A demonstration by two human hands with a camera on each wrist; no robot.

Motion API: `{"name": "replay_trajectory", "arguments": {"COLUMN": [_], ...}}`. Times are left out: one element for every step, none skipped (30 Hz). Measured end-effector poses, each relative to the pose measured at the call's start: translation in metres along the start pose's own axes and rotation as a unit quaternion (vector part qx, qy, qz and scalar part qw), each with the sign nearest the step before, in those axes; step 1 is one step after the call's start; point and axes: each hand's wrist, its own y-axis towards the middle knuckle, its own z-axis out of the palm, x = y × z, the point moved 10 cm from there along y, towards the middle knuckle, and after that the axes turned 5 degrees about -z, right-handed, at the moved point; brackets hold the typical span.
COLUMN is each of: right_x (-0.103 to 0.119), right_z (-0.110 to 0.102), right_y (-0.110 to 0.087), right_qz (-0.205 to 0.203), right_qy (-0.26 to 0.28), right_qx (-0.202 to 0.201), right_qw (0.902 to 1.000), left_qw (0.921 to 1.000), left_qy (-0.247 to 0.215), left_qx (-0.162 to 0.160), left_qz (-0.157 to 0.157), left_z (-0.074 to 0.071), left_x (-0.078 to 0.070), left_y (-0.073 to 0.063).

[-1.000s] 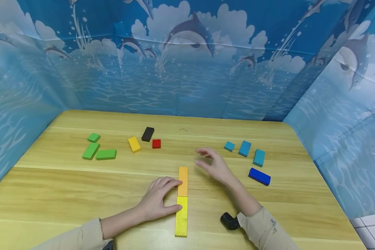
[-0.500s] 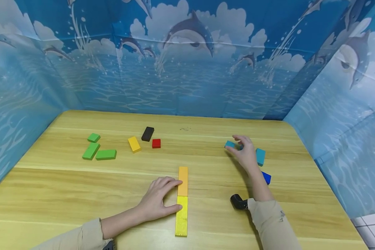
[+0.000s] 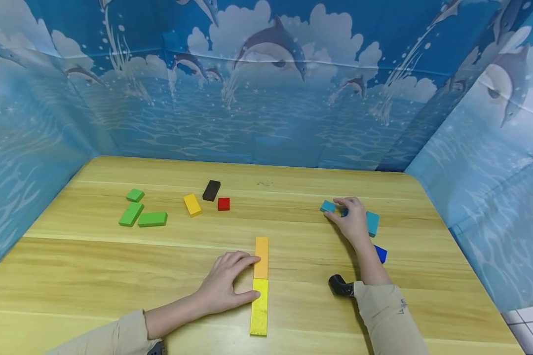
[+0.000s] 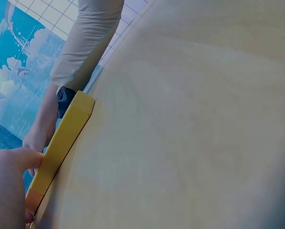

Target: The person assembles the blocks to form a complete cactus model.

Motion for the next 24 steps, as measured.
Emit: {"name": "replay_trajectory", "arguments": {"right_x": [0.000,-0.001,-0.002,-0.002,-0.002,-0.002,-0.003,-0.003,-0.003,-0.002,-0.002,-0.001,-0.001,-0.001,0.000,0.001,0.002,0.003,0.005,0.008,0.012,0.017,0.023,0.029], "right_z": [0.001,0.001,0.002,0.002,0.002,0.002,0.002,0.002,0.002,0.002,0.002,0.002,0.002,0.002,0.002,0.002,0.002,0.002,0.003,0.004,0.005,0.008,0.010,0.013], "right_y": [0.000,0.000,0.000,0.000,0.000,0.000,0.000,0.001,0.001,0.001,0.001,0.001,0.001,0.002,0.002,0.002,0.002,0.002,0.002,0.003,0.003,0.004,0.005,0.006], "right_qz": [-0.001,-0.001,-0.001,0.000,0.002,0.002,0.003,0.004,0.004,0.004,0.003,0.002,0.002,0.002,0.001,0.001,0.000,-0.002,-0.006,-0.009,-0.015,-0.023,-0.030,-0.037], "right_qy": [-0.003,-0.008,-0.011,-0.014,-0.017,-0.019,-0.020,-0.021,-0.022,-0.023,-0.024,-0.024,-0.024,-0.024,-0.024,-0.022,-0.020,-0.016,-0.010,-0.001,0.008,0.018,0.025,0.033], "right_qx": [0.001,0.002,0.003,0.005,0.006,0.006,0.006,0.006,0.006,0.006,0.006,0.005,0.004,0.004,0.002,0.001,0.000,-0.001,-0.002,-0.001,0.001,0.003,0.008,0.013], "right_qw": [1.0000,1.0000,0.9999,0.9999,0.9998,0.9998,0.9998,0.9997,0.9997,0.9997,0.9997,0.9997,0.9997,0.9997,0.9997,0.9998,0.9998,0.9999,0.9999,1.0000,0.9999,0.9996,0.9992,0.9987], "left_qw": [1.0000,1.0000,1.0000,1.0000,1.0000,1.0000,0.9999,0.9999,0.9999,0.9999,0.9998,0.9998,0.9998,0.9998,0.9999,0.9999,0.9999,1.0000,1.0000,1.0000,1.0000,1.0000,0.9999,0.9999], "left_qy": [0.000,0.001,0.000,0.000,0.000,-0.001,0.000,0.000,-0.001,-0.001,-0.001,-0.001,-0.001,-0.001,-0.001,-0.001,0.001,0.000,0.001,0.001,0.001,0.001,0.001,0.000], "left_qx": [0.000,0.000,0.001,0.003,0.004,0.006,0.008,0.009,0.012,0.013,0.014,0.015,0.015,0.013,0.012,0.011,0.009,0.008,0.007,0.007,0.007,0.009,0.010,0.013], "left_qz": [-0.001,0.000,-0.002,-0.003,-0.004,-0.006,-0.007,-0.008,-0.010,-0.011,-0.012,-0.012,-0.012,-0.012,-0.011,-0.009,-0.007,-0.006,-0.005,-0.004,-0.004,-0.004,-0.005,-0.007], "left_z": [0.000,0.000,0.000,0.001,0.001,0.001,0.001,0.001,0.001,0.001,0.001,0.002,0.002,0.001,0.001,0.001,0.001,0.001,0.001,0.001,0.001,0.002,0.002,0.002], "left_x": [0.000,0.000,0.000,0.000,0.000,0.001,0.001,0.001,0.001,0.001,0.001,0.002,0.002,0.002,0.002,0.002,0.001,0.001,0.001,0.001,0.001,0.001,0.002,0.002], "left_y": [0.000,0.000,0.000,0.000,0.000,0.000,0.000,0.000,0.000,0.000,0.000,0.000,0.000,0.000,0.000,0.000,0.000,0.000,0.000,0.000,0.000,0.000,0.000,0.000]}}
